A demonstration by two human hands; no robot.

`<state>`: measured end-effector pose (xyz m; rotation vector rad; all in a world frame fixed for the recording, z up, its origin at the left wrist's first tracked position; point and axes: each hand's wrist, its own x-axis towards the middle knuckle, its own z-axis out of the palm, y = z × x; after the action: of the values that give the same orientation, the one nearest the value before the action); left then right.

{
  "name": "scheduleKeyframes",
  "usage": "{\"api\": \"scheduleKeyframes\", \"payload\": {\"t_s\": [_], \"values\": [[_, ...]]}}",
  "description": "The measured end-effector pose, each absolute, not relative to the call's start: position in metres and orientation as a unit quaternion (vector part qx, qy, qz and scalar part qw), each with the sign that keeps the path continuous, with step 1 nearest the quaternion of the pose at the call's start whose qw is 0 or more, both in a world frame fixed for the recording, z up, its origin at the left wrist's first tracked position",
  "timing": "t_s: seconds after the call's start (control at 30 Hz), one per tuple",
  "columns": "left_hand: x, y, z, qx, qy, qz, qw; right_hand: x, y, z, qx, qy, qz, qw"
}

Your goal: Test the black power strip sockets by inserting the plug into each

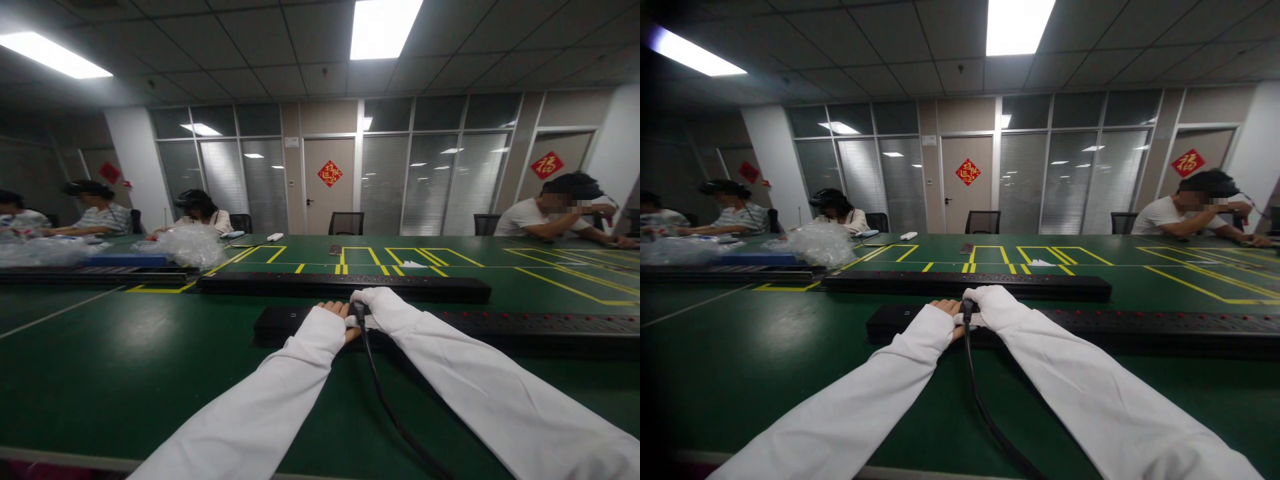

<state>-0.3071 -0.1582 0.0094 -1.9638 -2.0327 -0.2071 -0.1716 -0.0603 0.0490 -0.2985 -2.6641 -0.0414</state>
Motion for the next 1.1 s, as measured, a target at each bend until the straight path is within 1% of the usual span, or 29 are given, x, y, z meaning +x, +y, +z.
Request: {"api": "scheduleKeyframes", "payload": {"t_s": [0.13,0.27,0.4,0.5,0.8,1.0,1.1], "values": [[-0.306,-0.158,0.01,-0.674,-0.721,-0.081,0.139,-0.17,-0.059,0.05,-0.124,-0.964,0.004,0.235],[-0.305,-0.159,0.008,-0.683,-0.707,-0.09,0.157,-0.164,-0.052,0.049,-0.183,-0.949,0.043,0.254],[-0.306,-0.157,0.002,-0.68,-0.707,-0.088,0.173,-0.157,-0.044,0.048,-0.212,-0.945,0.079,0.236],[-0.307,-0.156,0.0,-0.675,-0.71,-0.085,0.18,-0.153,-0.042,0.047,-0.21,-0.947,0.083,0.227],[-0.307,-0.158,0.006,-0.686,-0.706,-0.071,0.164,-0.144,-0.037,0.04,-0.226,-0.948,0.044,0.22],[-0.306,-0.159,0.006,-0.683,-0.708,-0.078,0.165,-0.144,-0.038,0.042,-0.208,-0.957,-0.072,0.19],[-0.305,-0.16,0.004,-0.678,-0.709,-0.085,0.174,-0.143,-0.041,0.044,-0.217,-0.954,-0.102,0.18]]}}
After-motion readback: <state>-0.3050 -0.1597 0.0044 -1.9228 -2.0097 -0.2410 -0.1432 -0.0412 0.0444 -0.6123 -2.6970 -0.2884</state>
